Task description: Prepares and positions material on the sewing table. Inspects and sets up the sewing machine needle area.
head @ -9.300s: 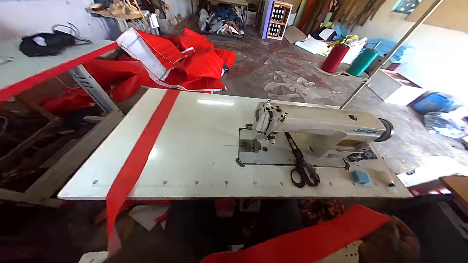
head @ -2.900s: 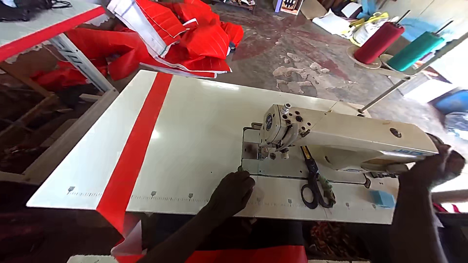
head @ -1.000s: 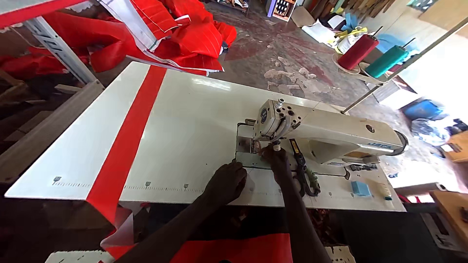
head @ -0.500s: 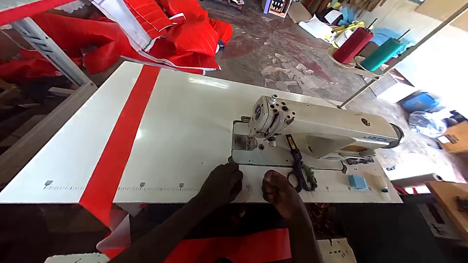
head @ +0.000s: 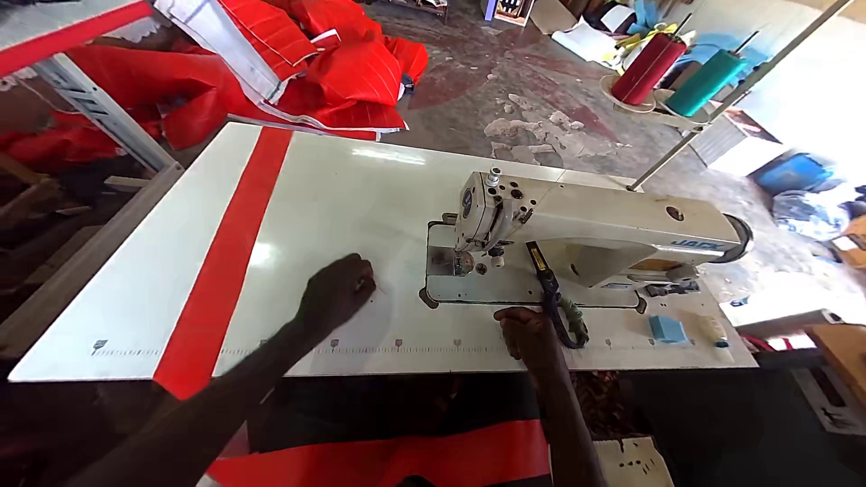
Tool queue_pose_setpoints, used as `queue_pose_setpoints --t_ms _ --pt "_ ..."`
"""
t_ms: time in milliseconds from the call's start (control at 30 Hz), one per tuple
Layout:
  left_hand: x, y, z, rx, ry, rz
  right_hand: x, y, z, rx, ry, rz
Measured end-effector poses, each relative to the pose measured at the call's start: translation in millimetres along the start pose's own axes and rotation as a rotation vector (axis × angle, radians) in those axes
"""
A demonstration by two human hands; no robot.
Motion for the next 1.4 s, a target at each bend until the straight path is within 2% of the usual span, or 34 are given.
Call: queue_pose_setpoints --t_ms 100,167,267,367,433,500,567,700,800,933,1033,1167,1233,1333,1400 --pt "24.7 -20.2 -31.9 0.001 -0.199 -0.005 2.0 3.4 1.5 0.025 0.048 0.141" --pt "24.0 -33.4 -45.6 -0.096 -0.218 0.027 0.6 2.8 3.5 0.042 0.067 0.21" --pt "-17.1 -41.5 -53.7 -0.201 -0.03 0.057 -2.6 -1.3 6.3 0.037 0.055 0.278" --pt "-77.2 -18.2 -48.9 -0.172 0.167 0.166 -5.5 -2.1 7.5 0.008 0.013 0.301" --pt "-105.3 8.1 -52.0 -0.042 0.121 0.303 -6.7 -0.7 7.1 -0.01 -0.004 0.333" --pt "-119.3 33.2 -61.6 0.077 -0.011 0.453 -7.4 0.9 8.0 -0.031 0.002 0.384" --pt "-128.1 46.3 -70.2 0.074 -0.116 0.518 -9.8 2.2 8.1 -0.069 -0.001 0.44" --pt "-129.6 52.2 -80.9 -0.128 -0.147 0.46 -9.1 7.3 11.9 -0.086 0.008 0.54" --pt "-125.1 53.8 -77.0 -0.222 -0.03 0.409 -8.4 5.2 11.0 -0.068 0.033 0.545" --pt "-114.9 52.7 -66.2 -0.28 0.128 0.536 -7.0 2.4 -0.5 -0.101 -0.058 0.408" --pt "-115.7 49.1 -53.6 -0.251 0.146 0.7 3.4 3.6 -9.7 -0.144 -0.144 0.329" --pt "-127.4 36.2 -36.2 -0.059 0.134 1.064 8.0 7.1 -23.7 -0.131 -0.123 0.25" --pt "-128.6 28.6 -32.6 -0.009 0.144 1.165 7.0 8.6 -28.5 -0.115 -0.113 0.234" --pt "-116.0 18.3 -41.2 -0.065 0.139 0.985 10.4 9.1 -34.6 -0.11 -0.095 0.274" --pt "-105.4 13.9 -52.0 -0.125 0.108 0.619 13.6 8.3 -38.9 -0.11 -0.096 0.314"
Point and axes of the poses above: each hand's wrist, its own z-axis away from the middle knuckle, its own y-axis out of the palm, x = y × z, the point moved 6 cm from there along -z, towards the middle knuckle, and after that the axes turned 7 degrees about x, right-handed, at the moved point
